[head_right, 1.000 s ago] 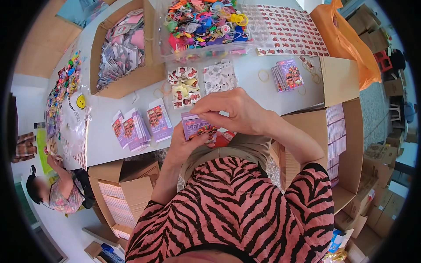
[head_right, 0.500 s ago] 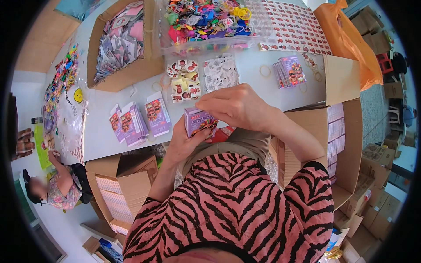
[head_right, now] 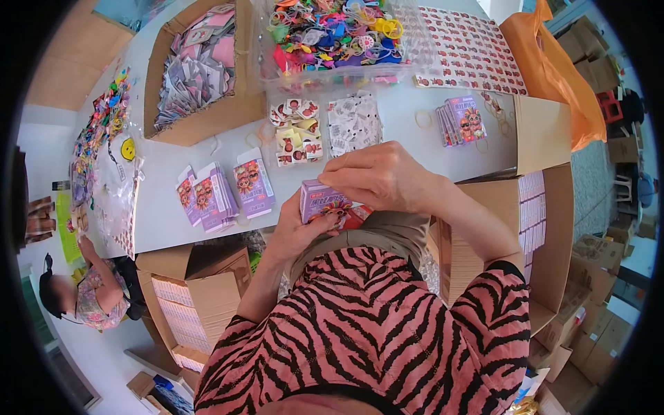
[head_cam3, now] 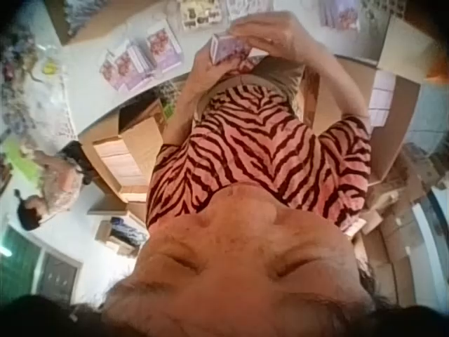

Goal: Package small items into individual pink boxes and then organize those boxes into a larger shipping carton.

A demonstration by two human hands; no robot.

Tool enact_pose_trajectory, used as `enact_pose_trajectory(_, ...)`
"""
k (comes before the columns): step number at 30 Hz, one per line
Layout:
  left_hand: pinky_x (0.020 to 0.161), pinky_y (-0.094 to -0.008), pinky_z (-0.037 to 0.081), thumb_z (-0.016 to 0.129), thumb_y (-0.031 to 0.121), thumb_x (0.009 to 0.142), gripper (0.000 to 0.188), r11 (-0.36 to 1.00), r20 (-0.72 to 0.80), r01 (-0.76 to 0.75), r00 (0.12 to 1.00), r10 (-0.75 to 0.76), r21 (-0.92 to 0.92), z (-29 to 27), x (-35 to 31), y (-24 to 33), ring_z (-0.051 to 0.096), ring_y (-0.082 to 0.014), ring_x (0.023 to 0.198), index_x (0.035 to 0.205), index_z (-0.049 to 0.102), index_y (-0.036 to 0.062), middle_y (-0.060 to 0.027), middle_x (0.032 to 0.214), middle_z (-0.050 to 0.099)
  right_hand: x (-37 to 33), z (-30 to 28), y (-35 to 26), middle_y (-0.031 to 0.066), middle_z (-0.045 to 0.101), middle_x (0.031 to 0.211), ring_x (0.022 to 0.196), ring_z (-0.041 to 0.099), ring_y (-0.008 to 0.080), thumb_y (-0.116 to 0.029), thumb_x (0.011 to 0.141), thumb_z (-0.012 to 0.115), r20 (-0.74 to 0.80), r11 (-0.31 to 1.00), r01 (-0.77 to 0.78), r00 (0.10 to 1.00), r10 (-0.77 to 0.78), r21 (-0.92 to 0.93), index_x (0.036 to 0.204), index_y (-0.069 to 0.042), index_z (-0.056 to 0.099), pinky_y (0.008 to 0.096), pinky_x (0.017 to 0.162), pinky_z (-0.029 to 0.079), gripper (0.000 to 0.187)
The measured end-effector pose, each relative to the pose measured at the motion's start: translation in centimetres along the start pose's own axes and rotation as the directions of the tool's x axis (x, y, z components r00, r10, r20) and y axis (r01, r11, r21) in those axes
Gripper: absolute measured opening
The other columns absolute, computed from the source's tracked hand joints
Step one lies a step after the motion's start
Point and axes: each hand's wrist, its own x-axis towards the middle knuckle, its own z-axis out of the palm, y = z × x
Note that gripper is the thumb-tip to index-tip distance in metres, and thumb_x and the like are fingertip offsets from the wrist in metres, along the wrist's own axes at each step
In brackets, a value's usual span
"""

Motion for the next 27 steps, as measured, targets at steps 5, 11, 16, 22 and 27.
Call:
enact_pose_trajectory(5, 0.066, -0.0256, 0.052, 0.061, 0.004, 0.082, 0.036, 0.954, 0.091, 0.105, 0.992, -0.083, -0.281, 0.3, -0.2, 1.3, 0.062, -0.0125, 0.080, 0.116, 0.048, -0.0014, -0.0096, 0.098, 0.062, 0.2, -0.4, -0.5, 0.0088, 0.066, 0.097, 0.080, 0.066, 0.0225, -0.002, 0.069, 0.068, 0.019, 0.995, 0.027, 0.999, -0.026, -0.091, 0.101, -0.005, 0.066, 0.0310, 0.065, 0.055, 0.032)
enact_pose_trajectory(11, 0.062, -0.0243, 0.053, 0.061, 0.005, 0.082, 0.038, 0.969, 0.065, 0.105, 0.994, -0.092, -0.225, 0.2, -0.3, 1.4, 0.061, -0.0121, 0.080, 0.117, 0.047, -0.0008, -0.0084, 0.098, 0.062, 0.2, 0.0, -0.7, 0.0083, 0.065, 0.094, 0.074, 0.066, 0.0237, -0.004, 0.074, 0.065, -0.024, 0.985, -0.118, 0.992, 0.122, 0.126, 0.098, -0.007, 0.066, 0.0317, 0.063, 0.055, 0.024)
enact_pose_trajectory(16, 0.063, -0.0261, 0.054, 0.060, 0.005, 0.083, 0.039, 0.990, 0.033, 0.074, 0.997, -0.071, -0.118, -0.3, 0.0, 1.5, 0.061, -0.0143, 0.084, 0.119, 0.046, -0.0008, -0.0096, 0.101, 0.061, 1.0, 0.0, -1.1, 0.0083, 0.065, 0.094, 0.076, 0.066, 0.0234, -0.003, 0.074, 0.065, -0.058, 0.994, -0.105, 0.993, 0.106, 0.021, 0.099, -0.006, 0.066, 0.0308, 0.064, 0.055, 0.025)
enact_pose_trajectory(22, 0.063, -0.0262, 0.054, 0.060, 0.004, 0.083, 0.040, 0.989, 0.022, 0.081, 0.997, -0.078, -0.128, -0.6, -0.2, 1.0, 0.061, -0.0141, 0.085, 0.120, 0.046, -0.0007, -0.0096, 0.101, 0.061, 0.2, 0.4, -0.7, 0.0093, 0.064, 0.097, 0.079, 0.065, 0.0234, -0.001, 0.075, 0.063, -0.021, 0.991, 0.021, 1.000, -0.024, -0.132, 0.102, -0.006, 0.066, 0.0311, 0.065, 0.054, 0.028)
enact_pose_trajectory(27, 0.062, -0.0251, 0.053, 0.060, 0.005, 0.083, 0.039, 0.972, 0.014, 0.089, 0.996, -0.088, -0.219, -0.5, -0.1, 0.7, 0.060, -0.0124, 0.081, 0.119, 0.047, -0.0001, -0.0087, 0.099, 0.061, 0.1, 0.7, -0.8, 0.0118, 0.064, 0.101, 0.084, 0.065, 0.0245, 0.001, 0.080, 0.059, -0.016, 0.959, -0.159, 0.986, 0.168, 0.234, 0.109, -0.006, 0.064, 0.0329, 0.075, 0.053, 0.031)
